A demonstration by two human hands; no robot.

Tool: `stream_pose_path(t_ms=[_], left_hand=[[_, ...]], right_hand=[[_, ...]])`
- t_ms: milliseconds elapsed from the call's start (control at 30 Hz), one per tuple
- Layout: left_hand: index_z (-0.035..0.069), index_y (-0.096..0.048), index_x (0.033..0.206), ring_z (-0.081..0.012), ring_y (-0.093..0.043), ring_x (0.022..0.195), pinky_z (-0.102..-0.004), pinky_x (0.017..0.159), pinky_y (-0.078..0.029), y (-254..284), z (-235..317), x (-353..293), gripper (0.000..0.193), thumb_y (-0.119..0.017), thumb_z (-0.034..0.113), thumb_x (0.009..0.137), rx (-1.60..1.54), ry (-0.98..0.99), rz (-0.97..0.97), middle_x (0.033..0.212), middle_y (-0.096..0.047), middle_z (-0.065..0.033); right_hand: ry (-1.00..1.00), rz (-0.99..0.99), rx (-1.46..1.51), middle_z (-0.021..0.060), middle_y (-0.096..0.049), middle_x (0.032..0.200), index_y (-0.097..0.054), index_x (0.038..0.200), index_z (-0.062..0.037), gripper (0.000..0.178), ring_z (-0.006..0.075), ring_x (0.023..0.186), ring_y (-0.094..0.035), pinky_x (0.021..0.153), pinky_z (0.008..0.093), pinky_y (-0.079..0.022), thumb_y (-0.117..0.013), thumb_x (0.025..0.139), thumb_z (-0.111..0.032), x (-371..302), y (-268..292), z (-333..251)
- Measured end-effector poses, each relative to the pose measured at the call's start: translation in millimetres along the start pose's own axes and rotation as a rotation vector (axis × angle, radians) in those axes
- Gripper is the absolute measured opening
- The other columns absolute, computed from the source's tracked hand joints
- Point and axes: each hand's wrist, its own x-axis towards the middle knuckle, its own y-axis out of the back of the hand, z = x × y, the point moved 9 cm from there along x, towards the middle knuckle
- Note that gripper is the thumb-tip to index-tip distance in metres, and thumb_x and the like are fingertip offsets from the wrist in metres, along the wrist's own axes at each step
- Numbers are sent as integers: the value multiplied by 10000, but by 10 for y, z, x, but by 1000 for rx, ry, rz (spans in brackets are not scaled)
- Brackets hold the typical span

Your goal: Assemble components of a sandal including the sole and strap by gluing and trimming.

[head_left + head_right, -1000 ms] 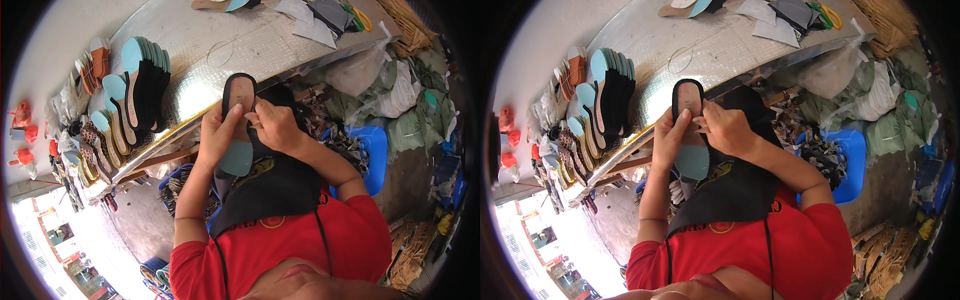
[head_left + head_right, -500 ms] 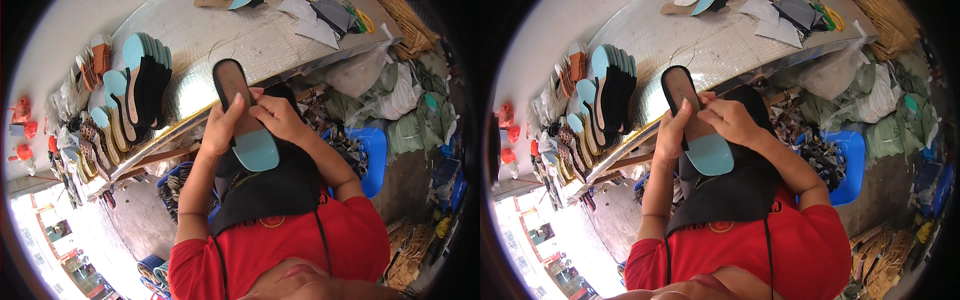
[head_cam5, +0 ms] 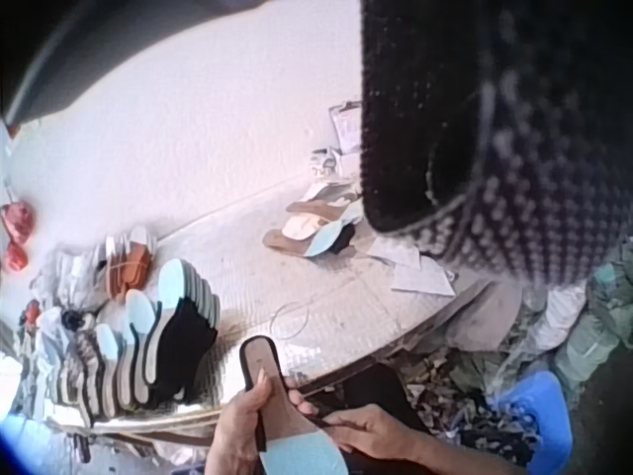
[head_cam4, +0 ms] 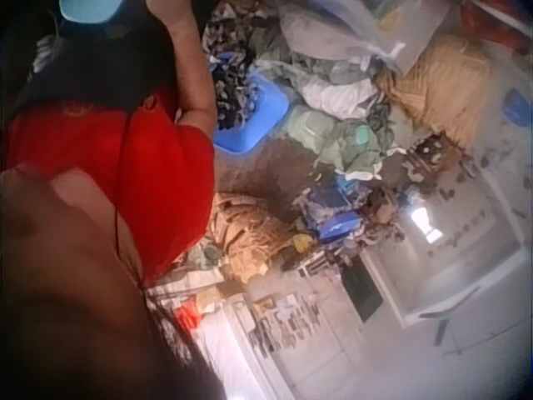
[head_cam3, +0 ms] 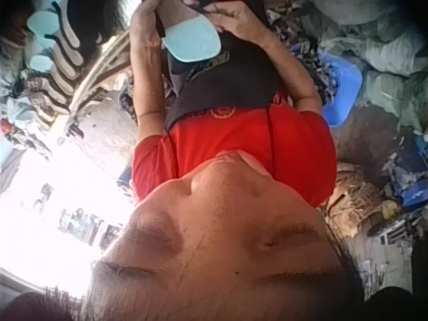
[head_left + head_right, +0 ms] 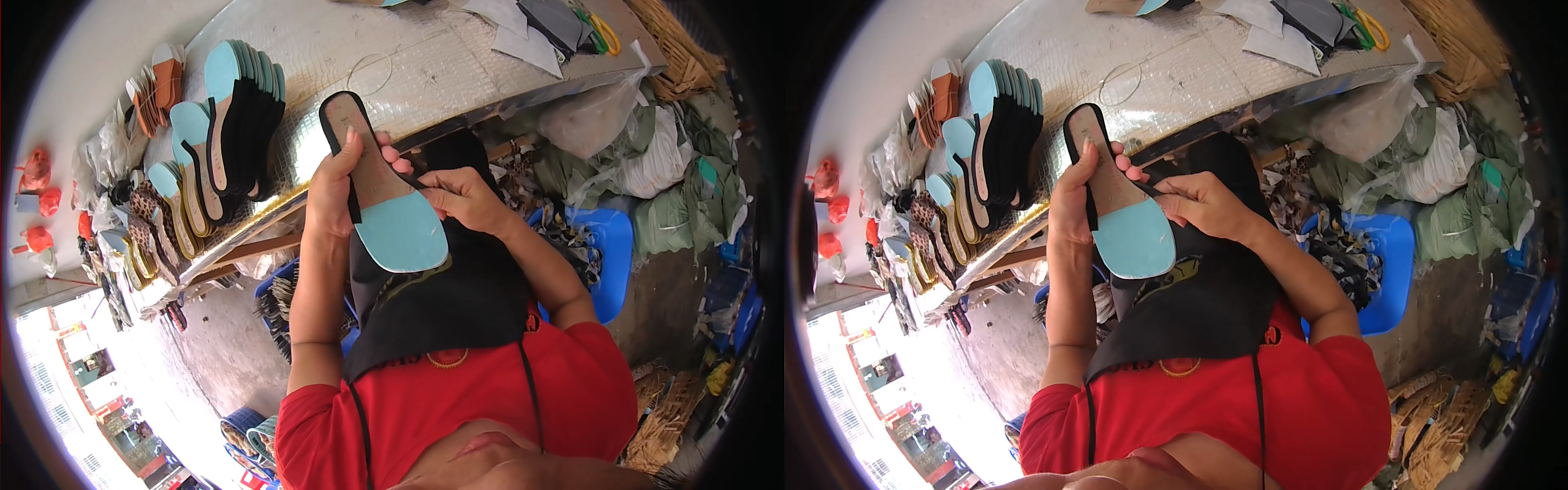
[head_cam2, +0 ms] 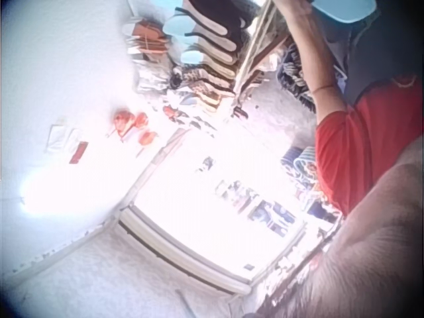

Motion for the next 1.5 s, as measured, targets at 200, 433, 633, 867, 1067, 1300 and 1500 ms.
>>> stream_pose_path(t_ms=[200, 433, 633, 867, 1067, 1300, 1500], left_hand=[[3, -520, 1089, -237, -602, 804, -426, 872, -518, -11, 7, 11, 322, -433, 304, 1015, 31, -25, -35, 838, -580, -77], [18, -514, 988, -157, -499, 665, -362, 745, -504, -35, 159, -89, 327, -488, 344, 1001, 121, -236, 91, 755, -497, -36], [7, -529, 942, -291, -628, 938, -401, 876, -504, -93, 68, -297, 574, -396, 565, 971, 260, -268, -83, 913, -617, -162], [35, -497, 878, -340, -628, 896, -442, 846, -519, 215, -9, -635, 538, -366, 547, 983, -109, -194, 31, 803, -579, -133], [69, -488, 895, -296, -541, 922, -418, 881, -467, 538, -241, -866, 452, -412, 505, 985, -485, -215, 114, 852, -545, -99], [53, -482, 909, -293, -531, 916, -420, 880, -459, 749, -226, -868, 443, -397, 479, 999, -505, -342, 127, 880, -545, -106], [57, -485, 890, -288, -512, 945, -424, 932, -417, 787, -262, -873, 470, -363, 498, 1002, -419, -372, 240, 862, -553, -101]], right_hand=[[-14, -40, -28, -20, -488, 611, -599, 781, -5, 212, 47, 578, -422, 536, 228, -333, -578, 950, -132, -15, -23, -97], [-8, 37, -98, -21, -522, 629, -627, 860, 30, 197, 46, 588, -447, 542, 226, -366, -567, 956, -132, -10, -72, -103], [48, 53, -439, -26, -554, 662, -625, 862, 44, 198, 40, 621, -472, 554, 227, -399, -580, 949, -128, 41, -75, -231], [-176, 141, 39, 33, -672, 770, -684, 903, -18, 175, 64, 694, -577, 613, 213, -437, -646, 913, -189, 310, 139, 194], [-225, -32, 293, -4, -484, 759, -560, 1012, -35, 479, 21, 507, -312, 433, 164, -233, -382, 1012, -480, -33, -237, 169], [-443, -163, 642, 0, -472, 736, -537, 913, -42, 351, 53, 506, -403, 447, 205, -320, -472, 1010, -372, -131, -840, 594], [-412, -114, 759, -9, -488, 681, -517, 883, -66, 340, 58, 516, -429, 449, 211, -340, -498, 998, -386, 56, -955, 593]])
